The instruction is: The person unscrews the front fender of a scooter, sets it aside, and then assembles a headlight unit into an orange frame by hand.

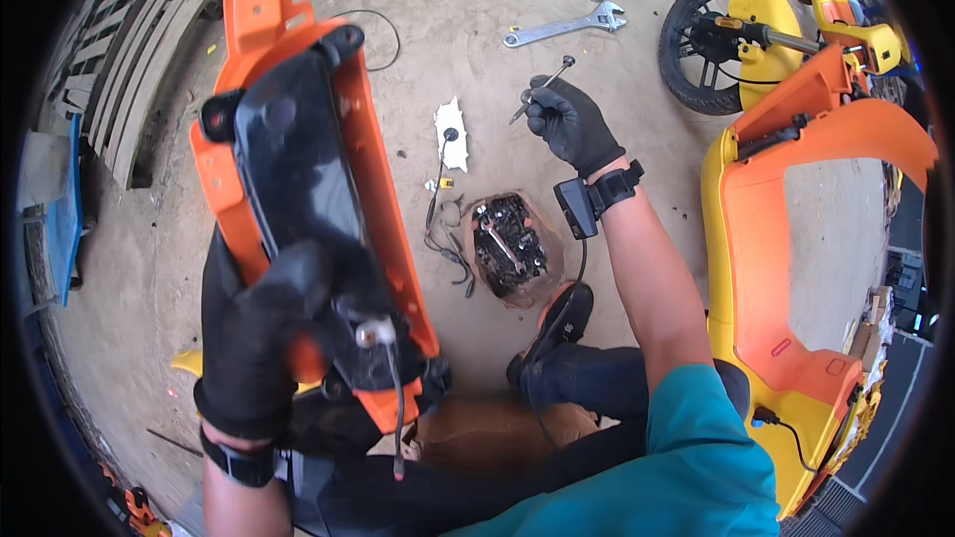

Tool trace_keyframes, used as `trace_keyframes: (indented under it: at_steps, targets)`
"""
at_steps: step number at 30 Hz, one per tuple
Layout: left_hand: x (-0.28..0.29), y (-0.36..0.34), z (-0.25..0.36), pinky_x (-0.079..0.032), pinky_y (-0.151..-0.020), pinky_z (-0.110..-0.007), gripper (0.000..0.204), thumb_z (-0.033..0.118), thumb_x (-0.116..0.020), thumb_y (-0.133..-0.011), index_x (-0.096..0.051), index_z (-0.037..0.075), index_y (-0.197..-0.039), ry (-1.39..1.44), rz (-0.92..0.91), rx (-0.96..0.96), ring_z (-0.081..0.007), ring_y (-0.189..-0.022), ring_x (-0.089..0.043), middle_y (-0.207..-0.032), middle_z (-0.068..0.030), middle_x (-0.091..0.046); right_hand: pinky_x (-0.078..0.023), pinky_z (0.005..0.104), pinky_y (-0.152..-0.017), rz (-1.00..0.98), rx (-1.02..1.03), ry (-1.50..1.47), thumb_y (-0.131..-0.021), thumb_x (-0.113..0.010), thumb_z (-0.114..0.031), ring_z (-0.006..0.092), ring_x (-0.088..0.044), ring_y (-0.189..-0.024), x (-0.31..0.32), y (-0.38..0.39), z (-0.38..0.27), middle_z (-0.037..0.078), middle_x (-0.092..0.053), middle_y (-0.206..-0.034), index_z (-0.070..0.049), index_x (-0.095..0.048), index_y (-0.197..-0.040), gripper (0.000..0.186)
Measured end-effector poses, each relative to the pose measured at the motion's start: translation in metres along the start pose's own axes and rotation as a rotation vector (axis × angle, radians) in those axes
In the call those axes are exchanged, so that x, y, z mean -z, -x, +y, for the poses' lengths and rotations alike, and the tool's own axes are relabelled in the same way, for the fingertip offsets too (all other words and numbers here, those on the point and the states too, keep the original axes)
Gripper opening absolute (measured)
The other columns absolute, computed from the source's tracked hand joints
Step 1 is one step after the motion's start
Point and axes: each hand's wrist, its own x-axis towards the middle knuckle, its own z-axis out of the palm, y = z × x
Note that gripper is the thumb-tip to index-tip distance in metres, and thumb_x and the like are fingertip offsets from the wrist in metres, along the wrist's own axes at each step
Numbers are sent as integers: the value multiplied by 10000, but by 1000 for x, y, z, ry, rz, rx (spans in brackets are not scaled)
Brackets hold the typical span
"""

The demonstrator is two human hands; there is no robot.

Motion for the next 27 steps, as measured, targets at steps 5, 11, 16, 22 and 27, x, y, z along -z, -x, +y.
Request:
trace_keyframes:
  at_steps: [5,11,16,22,27]
  targets:
    - [4,-2,2,-503,-862,-256,370,203,-642,-904,-584,44,-1232,162,-32,-291,-117,-959,-641,-1060,-21,-664,-490,241,-594,82,-149,552,-960,-567,-303,90,-563,-618,-14,82,3,21,-601,-746,-52,-615,-919,259]
    - [6,14,-8,-510,-835,-254,432,258,-688,-873,-580,51,-1236,174,-14,-297,-113,-919,-652,-1041,-14,-667,-528,269,-631,77,-279,576,-940,-579,-200,115,-624,-713,24,142,83,58,-682,-870,-27,-640,-1023,202]
    - [9,9,-13,-505,-920,-273,467,288,-601,-923,-535,52,-1320,18,-57,-330,-163,-1073,-634,-1207,-54,-623,-504,261,-612,169,-448,318,-914,-592,-190,125,-620,-696,54,165,109,50,-684,-862,-48,-656,-997,176]
    - [17,-7,-18,-514,-910,-280,490,315,-622,-908,-540,71,-1326,45,-3,-287,-171,-1073,-637,-1204,-56,-628,-421,280,-534,191,-365,962,-902,-584,-227,135,-543,-555,47,153,114,3,-593,-655,-57,-664,-872,191]
    - [27,-13,-17,-504,-946,-297,465,302,-586,-932,-531,95,-1345,55,-100,-236,-198,-1136,-612,-1246,-67,-614,-455,345,-581,259,-321,1163,-901,-544,-277,183,-588,-601,74,132,156,99,-661,-704,-19,-700,-855,305]
